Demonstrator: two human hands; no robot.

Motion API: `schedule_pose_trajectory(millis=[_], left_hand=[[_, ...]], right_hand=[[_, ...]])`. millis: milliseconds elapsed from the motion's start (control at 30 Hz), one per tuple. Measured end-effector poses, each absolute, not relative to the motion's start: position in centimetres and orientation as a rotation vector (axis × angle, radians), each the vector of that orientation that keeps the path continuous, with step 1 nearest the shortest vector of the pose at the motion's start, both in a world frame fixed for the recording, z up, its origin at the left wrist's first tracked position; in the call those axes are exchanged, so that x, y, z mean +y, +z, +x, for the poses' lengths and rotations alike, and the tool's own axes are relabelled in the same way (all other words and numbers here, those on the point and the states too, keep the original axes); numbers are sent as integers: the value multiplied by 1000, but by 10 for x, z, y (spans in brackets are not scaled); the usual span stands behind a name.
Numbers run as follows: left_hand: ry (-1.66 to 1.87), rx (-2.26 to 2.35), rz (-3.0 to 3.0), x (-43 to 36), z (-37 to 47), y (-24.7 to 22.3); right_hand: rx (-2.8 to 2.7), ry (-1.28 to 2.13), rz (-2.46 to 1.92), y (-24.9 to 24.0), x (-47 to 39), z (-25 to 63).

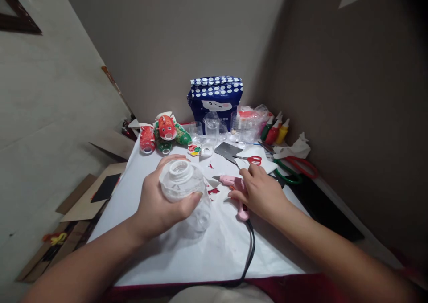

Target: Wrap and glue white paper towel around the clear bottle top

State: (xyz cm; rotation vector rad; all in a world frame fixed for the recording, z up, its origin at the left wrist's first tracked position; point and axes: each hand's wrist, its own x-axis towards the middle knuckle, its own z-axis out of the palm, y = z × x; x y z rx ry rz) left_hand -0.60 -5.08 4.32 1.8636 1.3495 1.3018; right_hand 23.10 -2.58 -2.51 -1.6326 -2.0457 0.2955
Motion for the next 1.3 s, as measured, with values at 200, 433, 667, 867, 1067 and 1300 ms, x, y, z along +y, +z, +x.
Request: schedule_pose_trajectory(millis=[200, 433, 667, 867, 1067, 1300], left_hand=[[1305, 1383, 1814, -45, -11, 43], [1400, 1428, 1708, -37, -20, 44], [1470, 1259, 1610, -27, -31, 42], [1459, 1059, 1460, -20, -32, 32], [1439, 1059, 1421, -20, -30, 28], [1466, 1011, 1387, -21, -26, 26]], right_hand=[[-2133, 459, -1679, -28, -41, 221], [-1869, 770, -1686, -38, -31, 227], [-1329, 1304, -1291, -32, -46, 240], [-1060, 1494, -1053, -19, -55, 236], [-981, 1524, -1027, -2, -59, 230], [-987, 1563, -737, 15, -67, 228]])
